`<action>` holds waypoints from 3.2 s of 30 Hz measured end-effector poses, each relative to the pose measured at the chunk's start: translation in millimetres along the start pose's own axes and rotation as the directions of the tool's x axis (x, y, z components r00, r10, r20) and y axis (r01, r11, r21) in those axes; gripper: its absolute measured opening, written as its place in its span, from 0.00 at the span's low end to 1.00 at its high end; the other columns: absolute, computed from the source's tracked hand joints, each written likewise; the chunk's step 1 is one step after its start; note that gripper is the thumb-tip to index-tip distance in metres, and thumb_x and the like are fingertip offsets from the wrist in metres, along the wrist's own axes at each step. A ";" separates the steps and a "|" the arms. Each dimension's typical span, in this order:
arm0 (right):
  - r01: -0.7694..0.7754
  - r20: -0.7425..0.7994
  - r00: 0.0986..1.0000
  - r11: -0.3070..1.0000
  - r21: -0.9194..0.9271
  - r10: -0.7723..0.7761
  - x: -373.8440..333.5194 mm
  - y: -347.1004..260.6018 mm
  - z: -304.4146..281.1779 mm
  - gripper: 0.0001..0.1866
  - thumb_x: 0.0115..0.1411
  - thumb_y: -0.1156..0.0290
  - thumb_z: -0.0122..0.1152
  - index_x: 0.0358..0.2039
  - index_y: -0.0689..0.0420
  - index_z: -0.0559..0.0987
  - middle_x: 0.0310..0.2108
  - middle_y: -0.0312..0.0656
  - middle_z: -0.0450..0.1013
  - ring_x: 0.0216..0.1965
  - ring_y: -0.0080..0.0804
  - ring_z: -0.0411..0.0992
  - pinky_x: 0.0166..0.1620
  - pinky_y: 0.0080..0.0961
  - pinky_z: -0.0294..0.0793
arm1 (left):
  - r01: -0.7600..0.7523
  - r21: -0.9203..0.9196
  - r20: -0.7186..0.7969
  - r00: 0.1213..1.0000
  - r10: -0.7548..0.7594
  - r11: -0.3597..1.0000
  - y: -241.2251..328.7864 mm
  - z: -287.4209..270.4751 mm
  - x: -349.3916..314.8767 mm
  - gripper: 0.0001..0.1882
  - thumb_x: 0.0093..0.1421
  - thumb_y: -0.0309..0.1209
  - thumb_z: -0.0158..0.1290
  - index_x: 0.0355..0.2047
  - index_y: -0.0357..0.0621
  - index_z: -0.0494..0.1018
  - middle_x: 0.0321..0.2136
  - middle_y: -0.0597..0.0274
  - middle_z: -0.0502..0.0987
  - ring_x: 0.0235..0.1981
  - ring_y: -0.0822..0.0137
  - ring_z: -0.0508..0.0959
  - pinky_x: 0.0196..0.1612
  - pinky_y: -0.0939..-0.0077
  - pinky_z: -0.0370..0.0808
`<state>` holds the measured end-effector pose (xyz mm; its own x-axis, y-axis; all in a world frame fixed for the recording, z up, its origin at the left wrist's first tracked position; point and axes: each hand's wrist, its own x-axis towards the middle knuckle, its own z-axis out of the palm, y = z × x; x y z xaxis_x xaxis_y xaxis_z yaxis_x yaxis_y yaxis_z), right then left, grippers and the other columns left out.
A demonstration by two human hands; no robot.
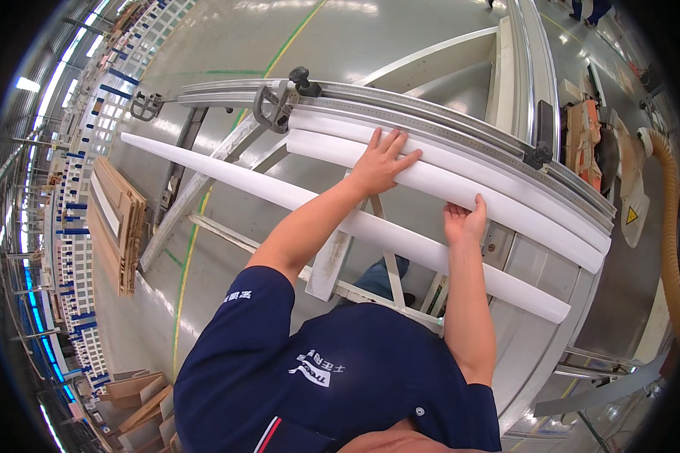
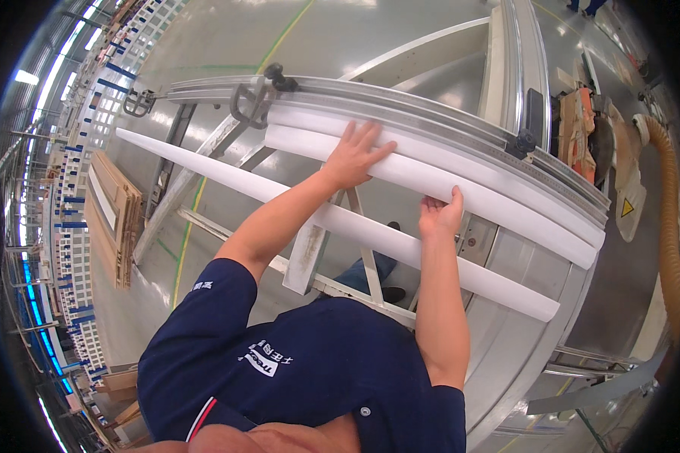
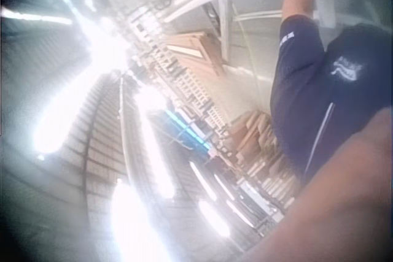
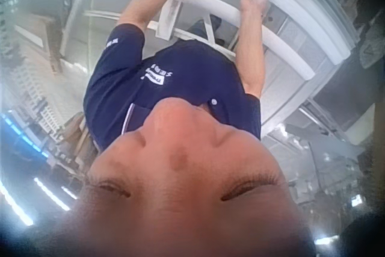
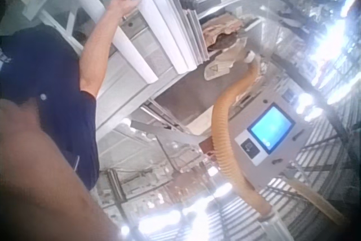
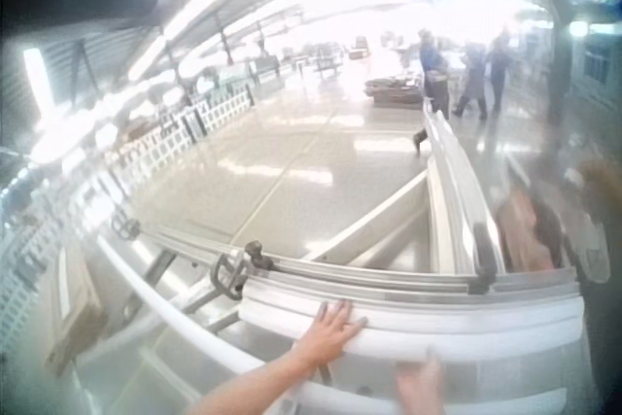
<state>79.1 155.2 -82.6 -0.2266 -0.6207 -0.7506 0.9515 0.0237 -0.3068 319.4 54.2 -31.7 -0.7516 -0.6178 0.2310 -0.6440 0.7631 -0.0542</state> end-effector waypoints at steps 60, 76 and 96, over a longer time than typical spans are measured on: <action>0.184 0.276 0.885 0.825 0.534 -0.376 -181.4 -26.8 -19.5 0.29 0.63 0.57 0.72 0.59 0.55 0.73 0.54 0.40 0.74 0.58 0.37 0.71 0.66 0.39 0.68 | 0.182 -0.299 0.584 0.811 0.029 0.937 48.9 -200.1 8.2 0.53 0.37 0.34 0.75 0.65 0.42 0.66 0.55 0.48 0.76 0.56 0.46 0.77 0.59 0.57 0.75; 0.745 -0.527 0.652 0.334 0.577 -0.544 -418.0 97.4 -332.5 0.25 0.65 0.48 0.67 0.53 0.53 0.76 0.49 0.40 0.77 0.53 0.41 0.73 0.63 0.45 0.70 | -0.287 -0.666 0.684 0.134 0.717 0.688 267.4 -154.8 -80.8 0.56 0.44 0.51 0.73 0.69 0.41 0.62 0.57 0.39 0.76 0.60 0.43 0.76 0.64 0.57 0.71; -0.459 -0.152 -0.107 0.184 -0.869 -0.983 -661.5 134.4 -641.4 0.48 0.55 0.43 0.73 0.68 0.58 0.66 0.68 0.52 0.64 0.69 0.53 0.60 0.73 0.56 0.53 | -0.553 -0.787 0.425 -0.162 0.890 0.275 736.9 -150.0 -225.2 0.56 0.35 0.48 0.77 0.64 0.39 0.69 0.56 0.41 0.78 0.57 0.46 0.78 0.58 0.56 0.75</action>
<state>223.3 1071.6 -2.7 -0.9424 0.1617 0.2927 0.0979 0.9704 -0.2209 35.5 784.1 22.0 -0.5123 0.6990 -0.4989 0.3504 0.7005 0.6217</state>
